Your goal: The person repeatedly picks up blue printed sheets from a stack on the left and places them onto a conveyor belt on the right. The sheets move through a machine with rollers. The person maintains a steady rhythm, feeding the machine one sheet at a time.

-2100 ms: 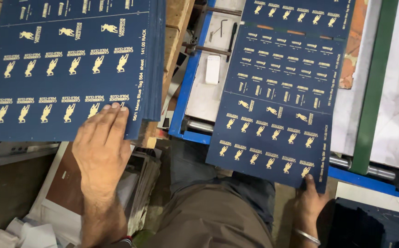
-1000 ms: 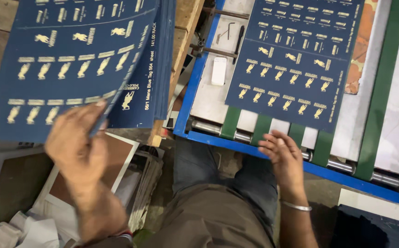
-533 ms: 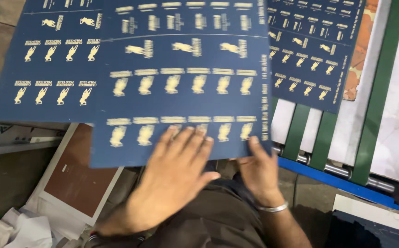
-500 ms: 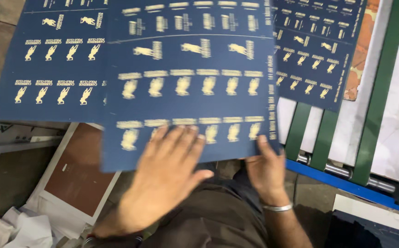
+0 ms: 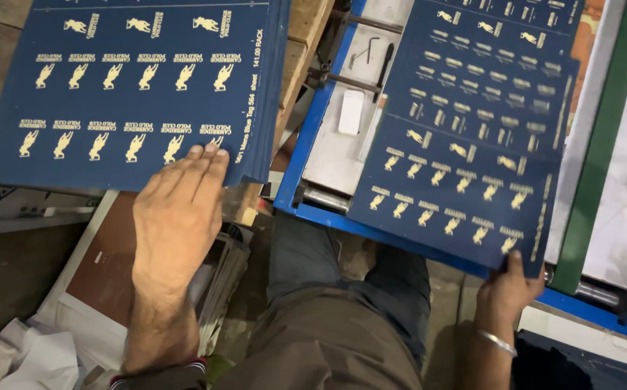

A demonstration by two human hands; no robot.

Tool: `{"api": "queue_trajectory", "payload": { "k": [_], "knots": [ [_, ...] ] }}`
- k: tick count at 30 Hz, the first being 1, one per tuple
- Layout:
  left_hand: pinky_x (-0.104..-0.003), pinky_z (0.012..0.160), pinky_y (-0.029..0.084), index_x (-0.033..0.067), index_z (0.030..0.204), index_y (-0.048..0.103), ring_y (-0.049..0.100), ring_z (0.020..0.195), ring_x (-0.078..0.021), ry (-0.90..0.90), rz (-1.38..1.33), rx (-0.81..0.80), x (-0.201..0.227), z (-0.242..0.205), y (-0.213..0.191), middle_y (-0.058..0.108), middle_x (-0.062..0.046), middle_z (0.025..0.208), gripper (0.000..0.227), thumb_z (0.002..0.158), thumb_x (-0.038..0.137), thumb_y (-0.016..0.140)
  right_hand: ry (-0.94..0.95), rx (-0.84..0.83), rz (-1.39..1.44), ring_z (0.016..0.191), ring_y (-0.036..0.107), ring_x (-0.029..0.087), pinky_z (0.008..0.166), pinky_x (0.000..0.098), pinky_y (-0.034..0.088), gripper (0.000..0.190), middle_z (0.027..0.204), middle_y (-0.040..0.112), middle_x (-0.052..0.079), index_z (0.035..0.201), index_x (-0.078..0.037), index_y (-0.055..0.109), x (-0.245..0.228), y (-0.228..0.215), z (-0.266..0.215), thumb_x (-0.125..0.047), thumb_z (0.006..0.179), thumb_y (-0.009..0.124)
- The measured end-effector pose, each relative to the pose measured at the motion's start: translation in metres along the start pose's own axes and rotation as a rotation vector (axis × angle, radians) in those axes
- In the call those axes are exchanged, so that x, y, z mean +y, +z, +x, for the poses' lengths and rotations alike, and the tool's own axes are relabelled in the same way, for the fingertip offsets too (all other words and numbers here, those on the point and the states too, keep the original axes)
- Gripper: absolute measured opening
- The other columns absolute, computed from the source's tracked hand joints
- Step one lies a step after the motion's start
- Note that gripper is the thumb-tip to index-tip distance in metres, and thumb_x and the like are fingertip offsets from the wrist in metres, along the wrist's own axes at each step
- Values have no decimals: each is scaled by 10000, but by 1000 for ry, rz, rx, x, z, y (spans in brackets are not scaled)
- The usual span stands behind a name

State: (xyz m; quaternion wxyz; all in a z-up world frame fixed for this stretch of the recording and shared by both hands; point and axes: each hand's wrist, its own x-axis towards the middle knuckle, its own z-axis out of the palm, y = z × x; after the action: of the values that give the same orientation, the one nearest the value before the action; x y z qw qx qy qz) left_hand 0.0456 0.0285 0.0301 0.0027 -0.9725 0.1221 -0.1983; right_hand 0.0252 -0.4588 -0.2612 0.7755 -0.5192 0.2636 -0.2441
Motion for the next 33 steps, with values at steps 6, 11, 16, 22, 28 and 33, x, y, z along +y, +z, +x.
{"api": "queue_trajectory", "payload": {
  "k": [6, 11, 16, 22, 28, 33],
  "knots": [
    [-407, 987, 539, 38, 1221, 720, 698, 1181, -247, -20, -77, 35, -6, 6, 3, 725, -77, 1233, 379, 843, 8, 729, 107, 125, -147, 1050, 689, 199, 894, 319, 594, 317, 1238, 683, 121, 1335, 32, 601, -16, -6, -45, 84, 1026, 556],
    [-423, 967, 534, 31, 1211, 717, 688, 1152, -285, -44, -77, 71, 1, 12, 2, 718, -97, 1213, 483, 728, 27, 731, 71, 26, -88, 1041, 685, 181, 931, 323, 588, 357, 1211, 685, 104, 1347, 27, 604, -17, -27, -82, 92, 1001, 549],
    [-413, 1038, 542, 43, 1290, 717, 680, 1244, -277, -62, -15, 83, 1, 7, 16, 717, -85, 1271, 490, 801, 26, 710, 31, 64, -236, 1058, 674, 182, 980, 290, 553, 293, 1226, 688, 137, 1330, 91, 618, -2, -41, -92, 87, 1039, 580],
    [-396, 949, 550, 64, 1220, 730, 707, 1145, -251, -43, -30, 141, -11, 4, 27, 733, -60, 1197, 290, 939, 139, 739, 16, 17, -201, 1082, 677, 177, 987, 287, 556, 316, 1239, 687, 117, 1329, 71, 605, -19, -7, -70, 69, 1013, 586],
    [-390, 863, 535, 73, 1163, 746, 716, 1041, -234, -48, -19, 156, -15, 8, 29, 733, -37, 1124, 273, 893, 114, 729, 74, 41, -102, 1075, 671, 182, 971, 306, 567, 291, 1231, 676, 98, 1303, 25, 601, -12, 24, -28, 34, 1012, 614],
    [-392, 853, 528, 62, 1144, 748, 697, 989, -235, -55, -34, 146, -14, 16, 26, 730, -41, 1096, 306, 842, 104, 750, 192, 143, -26, 1087, 706, 225, 993, 349, 606, 214, 1211, 690, 120, 1218, -3, 607, 8, 46, 11, -8, 1010, 654]
  ]
}}
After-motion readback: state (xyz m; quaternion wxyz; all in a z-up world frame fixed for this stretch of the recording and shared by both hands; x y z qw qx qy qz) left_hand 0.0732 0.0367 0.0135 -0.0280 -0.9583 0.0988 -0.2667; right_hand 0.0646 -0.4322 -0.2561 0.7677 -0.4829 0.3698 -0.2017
